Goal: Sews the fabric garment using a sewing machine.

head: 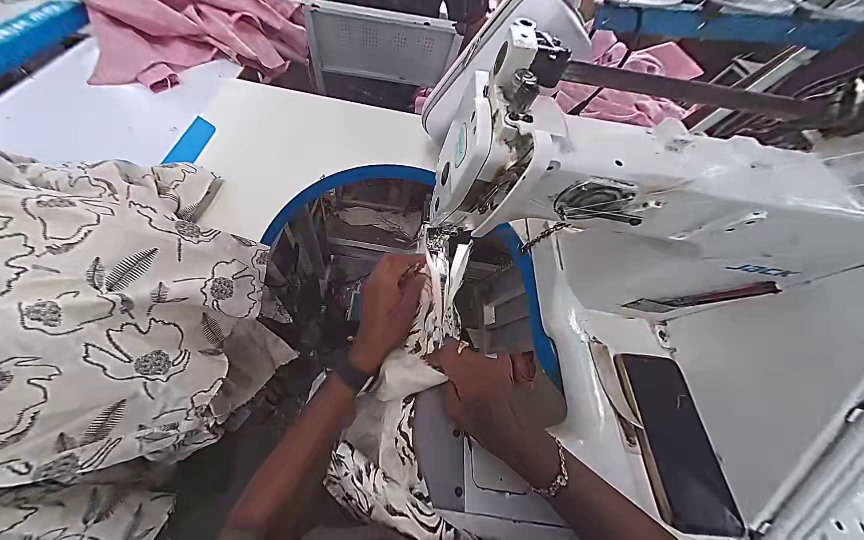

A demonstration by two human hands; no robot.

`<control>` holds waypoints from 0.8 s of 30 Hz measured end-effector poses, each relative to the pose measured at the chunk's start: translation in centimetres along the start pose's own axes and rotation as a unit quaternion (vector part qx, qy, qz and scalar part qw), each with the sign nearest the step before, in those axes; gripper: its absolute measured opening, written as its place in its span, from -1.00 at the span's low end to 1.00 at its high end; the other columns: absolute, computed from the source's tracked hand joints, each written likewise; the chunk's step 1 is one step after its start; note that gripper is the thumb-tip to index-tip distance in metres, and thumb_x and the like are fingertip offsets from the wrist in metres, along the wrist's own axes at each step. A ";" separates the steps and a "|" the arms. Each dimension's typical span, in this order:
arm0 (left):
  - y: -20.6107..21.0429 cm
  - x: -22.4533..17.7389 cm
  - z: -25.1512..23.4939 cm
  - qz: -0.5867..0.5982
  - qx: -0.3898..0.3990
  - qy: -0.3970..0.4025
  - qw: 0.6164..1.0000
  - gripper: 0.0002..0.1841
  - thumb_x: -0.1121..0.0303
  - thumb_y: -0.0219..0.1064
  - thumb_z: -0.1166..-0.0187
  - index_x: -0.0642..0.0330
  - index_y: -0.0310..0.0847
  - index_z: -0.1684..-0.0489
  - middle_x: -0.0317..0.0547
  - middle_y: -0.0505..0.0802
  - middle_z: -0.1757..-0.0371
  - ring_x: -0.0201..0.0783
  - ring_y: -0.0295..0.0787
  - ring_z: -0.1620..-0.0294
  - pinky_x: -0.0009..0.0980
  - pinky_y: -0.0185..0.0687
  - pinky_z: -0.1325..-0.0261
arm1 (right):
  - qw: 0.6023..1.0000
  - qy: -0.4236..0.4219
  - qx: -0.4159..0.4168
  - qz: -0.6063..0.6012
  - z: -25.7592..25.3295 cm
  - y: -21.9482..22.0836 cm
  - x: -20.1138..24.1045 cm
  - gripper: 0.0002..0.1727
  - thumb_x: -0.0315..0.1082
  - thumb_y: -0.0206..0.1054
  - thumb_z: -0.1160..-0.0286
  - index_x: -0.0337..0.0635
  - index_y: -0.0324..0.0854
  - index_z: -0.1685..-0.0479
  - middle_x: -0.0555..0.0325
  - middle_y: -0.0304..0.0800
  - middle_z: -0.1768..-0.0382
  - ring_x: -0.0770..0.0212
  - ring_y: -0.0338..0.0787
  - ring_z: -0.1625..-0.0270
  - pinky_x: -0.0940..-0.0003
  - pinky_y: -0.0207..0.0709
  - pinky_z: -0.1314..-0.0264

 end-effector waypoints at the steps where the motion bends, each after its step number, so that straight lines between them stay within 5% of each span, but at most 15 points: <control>1: 0.8 -0.2 -0.4 -0.048 -0.020 0.011 0.999 -0.66 0.35 0.32 -0.60 0.34 0.69 -0.24 0.16 0.81 -0.11 -0.02 0.81 -0.02 -0.02 0.73 -0.11 | 1.000 0.019 -0.001 -0.003 0.0 -0.1 -0.5 -0.82 -0.46 0.20 -0.24 -0.26 0.73 0.32 0.06 0.74 0.55 0.16 0.71 0.61 0.34 0.47 0.67; 4: 2.2 -0.8 1.4 -0.147 0.018 -0.037 0.988 -0.42 0.08 0.18 -0.74 0.37 0.46 -0.55 0.28 0.84 -0.09 0.21 0.84 -0.06 0.18 0.67 -0.14 | 0.953 0.280 0.106 -0.046 0.6 0.1 -7.8 -0.37 -0.21 0.45 -0.43 -0.49 0.54 -0.41 -0.04 0.79 0.43 -0.01 0.77 0.47 -0.02 0.66 0.41; 5: 2.5 -0.5 2.2 -0.170 0.047 -0.056 0.983 -0.38 0.04 0.14 -0.77 0.31 0.39 -0.66 0.24 0.88 0.07 0.22 0.86 0.08 0.18 0.68 -0.02 | 0.918 0.365 0.147 -0.057 1.2 0.3 -11.0 -0.40 -0.16 0.45 -0.52 -0.46 0.55 -0.39 -0.16 0.78 0.36 -0.12 0.76 0.34 -0.16 0.60 0.21; 6: 2.7 -0.3 2.6 -0.188 0.073 -0.066 0.977 -0.37 0.05 0.12 -0.79 0.29 0.32 -0.73 0.25 0.88 0.22 0.26 0.85 0.22 0.20 0.66 0.08 | 0.900 0.401 0.162 -0.056 1.2 0.4 -13.0 -0.57 -0.20 0.41 -0.58 -0.48 0.67 -0.12 -0.26 0.79 0.30 -0.19 0.78 0.21 -0.22 0.55 0.06; 8: 3.2 0.0 1.7 -0.220 0.126 -0.081 0.964 -0.34 0.05 0.04 -0.82 0.20 0.16 -0.85 0.26 0.87 0.31 0.33 0.83 0.23 0.24 0.62 0.07 | 0.919 0.361 0.155 -0.028 -1.0 0.1 -12.6 -0.65 -0.26 0.30 -0.66 -0.47 0.77 0.07 -0.32 0.83 0.20 -0.24 0.84 0.05 -0.22 0.57 -0.08; 10: 3.3 -0.2 0.8 -0.215 0.131 -0.084 0.964 -0.30 0.04 0.09 -0.80 0.16 0.08 -0.88 0.29 0.88 0.19 0.34 0.84 0.13 0.26 0.61 -0.01 | 0.955 0.283 0.081 -0.028 -2.6 0.0 -9.8 -0.71 -0.34 0.29 -0.60 -0.42 0.82 0.08 -0.25 0.85 0.20 -0.16 0.86 0.11 -0.08 0.66 0.00; 13: 2.2 -1.7 1.2 -0.190 0.047 0.011 0.981 -0.35 0.05 0.32 -0.65 0.43 0.48 -0.55 0.43 0.76 -0.30 0.30 0.87 0.04 0.16 0.72 0.05 | 0.977 0.208 -0.016 -0.034 -2.5 -0.5 -8.5 -0.79 -0.39 0.35 -0.43 -0.30 0.88 0.21 -0.08 0.90 0.30 0.08 0.89 0.23 0.22 0.71 0.13; 14: 2.1 -1.9 1.7 -0.197 0.036 0.048 0.979 -0.43 0.04 0.31 -0.64 0.39 0.64 -0.39 0.45 0.70 -0.39 0.29 0.87 -0.01 0.10 0.75 0.06 | 0.979 0.194 -0.031 -0.048 -2.2 -0.8 -8.6 -0.80 -0.37 0.37 -0.40 -0.27 0.89 0.25 -0.02 0.90 0.31 0.18 0.86 0.23 0.35 0.68 0.14; 18: 2.4 -3.2 2.8 -0.270 -0.001 0.144 0.952 -0.64 0.24 0.16 -0.71 0.17 0.79 -0.27 0.33 0.62 -0.56 0.36 0.65 -0.44 0.16 0.62 -0.31 | 0.983 0.148 0.010 -0.105 -2.3 -0.6 -9.0 -0.79 -0.37 0.31 -0.41 -0.24 0.87 0.32 -0.10 0.88 -0.21 0.20 0.92 -0.13 0.40 0.72 -0.08; 21: 3.2 -3.2 2.7 -0.263 0.027 0.155 0.952 -0.63 0.49 0.12 -0.66 0.38 0.68 -0.34 0.20 0.69 -0.53 0.20 0.62 -0.56 0.23 0.44 -0.54 | 0.991 0.108 0.052 -0.063 -2.6 0.3 -8.3 -0.80 -0.36 0.26 -0.34 -0.22 0.77 0.46 -0.07 0.85 -0.30 0.20 0.92 0.26 0.30 0.64 0.38; 24: 3.1 -2.9 1.9 -0.241 0.033 0.175 0.954 -0.65 0.42 0.10 -0.70 0.40 0.69 -0.26 0.22 0.70 -0.51 0.21 0.56 -0.61 0.23 0.37 -0.59 | 0.993 0.069 0.093 -0.008 -2.6 1.0 -7.4 -0.80 -0.35 0.25 -0.27 -0.25 0.65 0.58 -0.11 0.82 -0.32 0.13 0.83 0.49 0.21 0.52 0.60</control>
Point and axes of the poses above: each hand's wrist, its own z-axis away from the middle knuckle, its own y-axis out of the palm, x = y × z, the point moved 10 cm from there along -z, towards the middle knuckle
